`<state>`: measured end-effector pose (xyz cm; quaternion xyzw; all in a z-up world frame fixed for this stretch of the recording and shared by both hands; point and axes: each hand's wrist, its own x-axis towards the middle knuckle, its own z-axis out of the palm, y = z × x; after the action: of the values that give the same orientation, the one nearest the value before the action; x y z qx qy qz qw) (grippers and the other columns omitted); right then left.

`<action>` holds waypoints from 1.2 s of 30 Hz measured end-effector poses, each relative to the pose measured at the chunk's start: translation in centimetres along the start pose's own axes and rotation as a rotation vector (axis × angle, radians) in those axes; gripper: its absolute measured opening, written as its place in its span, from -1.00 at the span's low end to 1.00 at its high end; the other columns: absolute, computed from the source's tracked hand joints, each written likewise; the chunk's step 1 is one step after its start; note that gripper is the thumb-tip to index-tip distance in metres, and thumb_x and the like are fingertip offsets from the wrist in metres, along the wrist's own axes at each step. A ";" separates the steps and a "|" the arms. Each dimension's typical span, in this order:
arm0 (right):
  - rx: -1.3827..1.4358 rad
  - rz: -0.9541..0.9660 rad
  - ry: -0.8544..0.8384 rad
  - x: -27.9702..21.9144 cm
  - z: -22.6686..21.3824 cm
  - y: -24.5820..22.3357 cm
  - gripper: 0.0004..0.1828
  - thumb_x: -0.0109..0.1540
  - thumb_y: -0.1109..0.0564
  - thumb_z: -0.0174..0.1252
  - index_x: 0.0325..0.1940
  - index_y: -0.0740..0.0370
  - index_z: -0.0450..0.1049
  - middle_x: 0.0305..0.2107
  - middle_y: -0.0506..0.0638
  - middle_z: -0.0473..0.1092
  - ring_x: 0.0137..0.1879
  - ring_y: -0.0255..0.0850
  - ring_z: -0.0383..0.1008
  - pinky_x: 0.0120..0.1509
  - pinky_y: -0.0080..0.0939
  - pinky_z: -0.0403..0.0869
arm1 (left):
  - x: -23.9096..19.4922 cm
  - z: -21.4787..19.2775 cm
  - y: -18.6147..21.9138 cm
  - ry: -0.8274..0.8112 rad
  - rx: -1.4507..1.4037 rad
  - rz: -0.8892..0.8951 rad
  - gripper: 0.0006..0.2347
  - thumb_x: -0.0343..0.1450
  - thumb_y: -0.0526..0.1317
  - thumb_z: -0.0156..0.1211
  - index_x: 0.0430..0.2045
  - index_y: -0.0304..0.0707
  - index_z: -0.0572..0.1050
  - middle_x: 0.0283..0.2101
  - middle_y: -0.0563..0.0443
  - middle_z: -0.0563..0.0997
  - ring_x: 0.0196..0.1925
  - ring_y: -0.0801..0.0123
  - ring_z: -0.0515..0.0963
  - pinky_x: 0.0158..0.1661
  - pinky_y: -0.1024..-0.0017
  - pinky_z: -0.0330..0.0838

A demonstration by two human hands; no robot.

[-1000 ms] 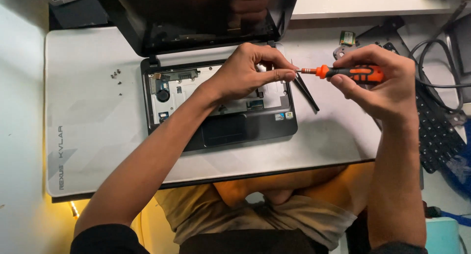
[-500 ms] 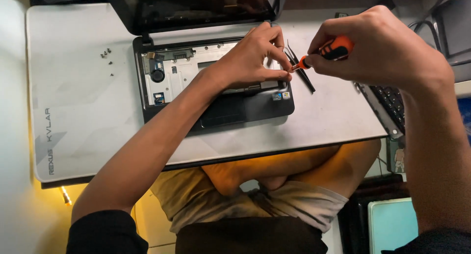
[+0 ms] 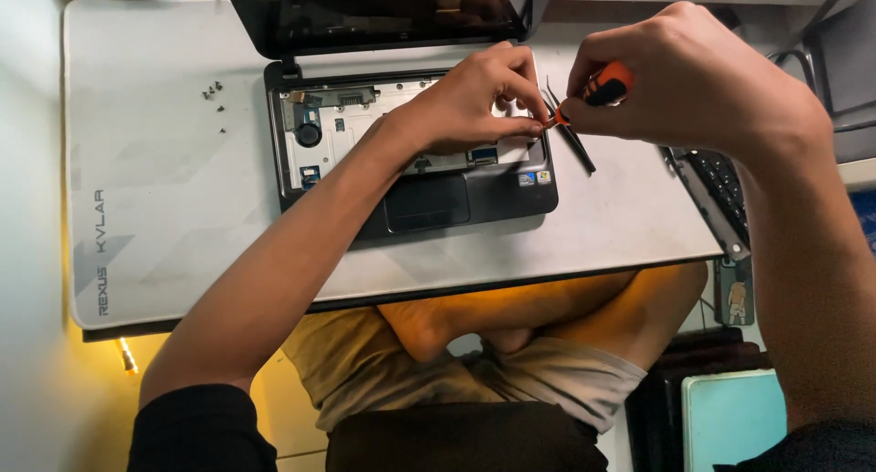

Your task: The person uses a screwdriver to remove screws from the bottom panel of a disassembled laptop. They systematically unscrew fasteners from various locations on the laptop's chassis and place them on the desk.

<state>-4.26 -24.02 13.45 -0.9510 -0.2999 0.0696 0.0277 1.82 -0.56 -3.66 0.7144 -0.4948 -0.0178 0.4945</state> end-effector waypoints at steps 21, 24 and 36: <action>-0.076 0.099 -0.131 1.1 -0.2 -1.7 -0.78 0.39 -0.12 0.41 -0.24 -0.02 0.71 -0.55 0.05 0.57 -0.40 0.17 0.36 -0.17 0.07 0.46 | -0.1 0.8 -1.0 -0.024 0.123 0.032 -0.88 0.54 -0.23 0.70 -0.10 -0.06 0.85 -0.16 0.11 0.49 -0.11 0.27 0.44 -0.19 0.30 0.46; -0.084 0.032 -0.102 1.0 -0.1 -1.8 -0.72 0.45 -0.12 0.42 -0.21 0.06 0.72 -0.50 0.04 0.62 -0.37 0.20 0.48 -0.08 0.09 0.50 | -0.2 0.7 -0.8 -0.030 0.133 0.046 -0.90 0.56 -0.22 0.69 -0.11 -0.03 0.84 -0.20 0.11 0.44 -0.12 0.25 0.44 -0.13 0.23 0.43; -0.106 0.058 -0.110 1.6 0.1 -1.4 -0.65 0.45 -0.15 0.39 -0.29 0.10 0.64 -0.60 0.11 0.50 -0.41 0.19 0.32 -0.19 0.09 0.47 | -0.3 0.5 -0.2 -0.047 0.126 -0.009 -0.92 0.59 -0.17 0.64 -0.10 0.05 0.83 -0.17 0.14 0.45 -0.09 0.28 0.46 0.03 0.21 0.42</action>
<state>-3.82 -21.94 13.31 -0.9541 -0.2766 0.1067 -0.0415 1.56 -0.65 -4.20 0.7457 -0.5030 -0.0057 0.4369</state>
